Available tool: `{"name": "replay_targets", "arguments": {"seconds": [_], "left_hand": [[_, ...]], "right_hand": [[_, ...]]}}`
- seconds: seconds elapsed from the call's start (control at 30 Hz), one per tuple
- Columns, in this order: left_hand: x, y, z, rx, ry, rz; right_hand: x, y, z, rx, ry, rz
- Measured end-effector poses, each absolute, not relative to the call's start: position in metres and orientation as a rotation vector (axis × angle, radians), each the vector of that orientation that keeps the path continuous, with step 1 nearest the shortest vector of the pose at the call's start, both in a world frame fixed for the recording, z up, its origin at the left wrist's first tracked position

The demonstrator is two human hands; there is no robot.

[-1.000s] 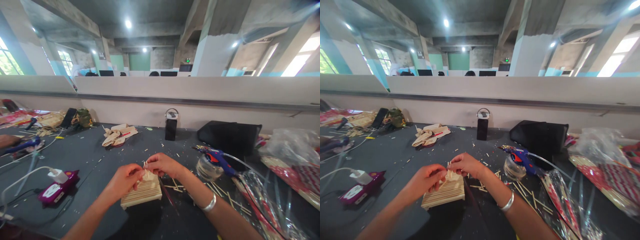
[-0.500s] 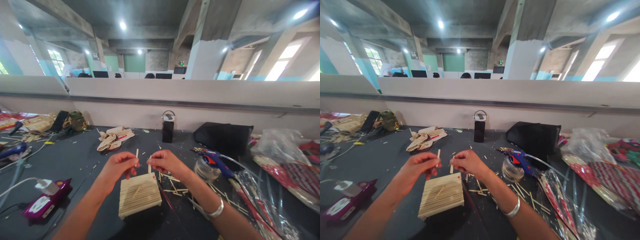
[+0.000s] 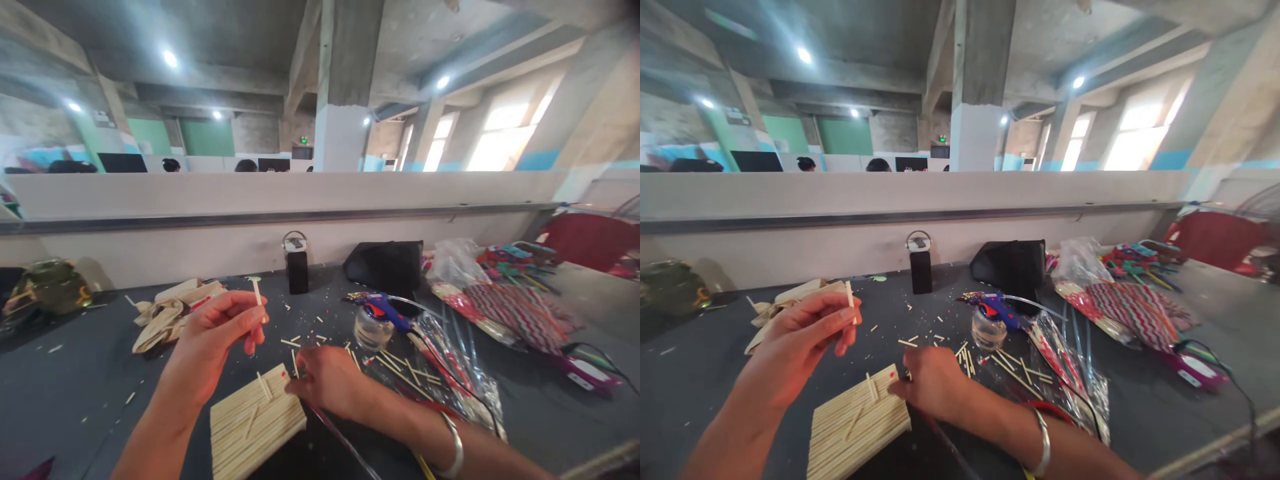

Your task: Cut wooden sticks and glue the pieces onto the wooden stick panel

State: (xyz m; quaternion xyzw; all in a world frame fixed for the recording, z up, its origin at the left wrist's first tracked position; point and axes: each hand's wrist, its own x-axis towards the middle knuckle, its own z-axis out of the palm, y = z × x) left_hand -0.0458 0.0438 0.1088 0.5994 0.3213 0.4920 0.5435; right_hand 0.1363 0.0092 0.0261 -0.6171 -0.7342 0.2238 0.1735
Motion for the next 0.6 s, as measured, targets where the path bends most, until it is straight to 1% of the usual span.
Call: {"name": "replay_targets", "arguments": {"seconds": [0.23,0.37,0.4,0.43,0.5,0.53,0.57,0.6], "left_hand": [[-0.046,0.046,0.108,1.206,0.654,1.132],[-0.046,0.045,0.105,1.130,0.587,1.100],[-0.046,0.045,0.105,1.127,0.565,1.094],[-0.046,0.044,0.105,1.126,0.546,1.092],[-0.045,0.043,0.105,1.128,0.513,1.092],[-0.045,0.042,0.105,1.134,0.502,1.092],[-0.044,0.041,0.105,1.139,0.494,1.093],[-0.044,0.041,0.105,1.143,0.490,1.094]], "right_hand": [[0.167,-0.037,-0.002,-1.826,-2.069,0.764],[0.215,-0.057,0.016,-1.924,-2.098,0.732],[0.230,-0.057,0.026,-1.976,-2.028,0.673],[0.245,-0.054,0.037,-1.990,-1.890,0.514],[0.272,-0.041,0.058,-1.970,-1.551,0.055],[0.282,-0.032,0.065,-1.975,-1.439,-0.122],[0.290,-0.022,0.069,-1.988,-1.389,-0.217],[0.297,-0.012,0.068,-2.010,-1.374,-0.226]]}}
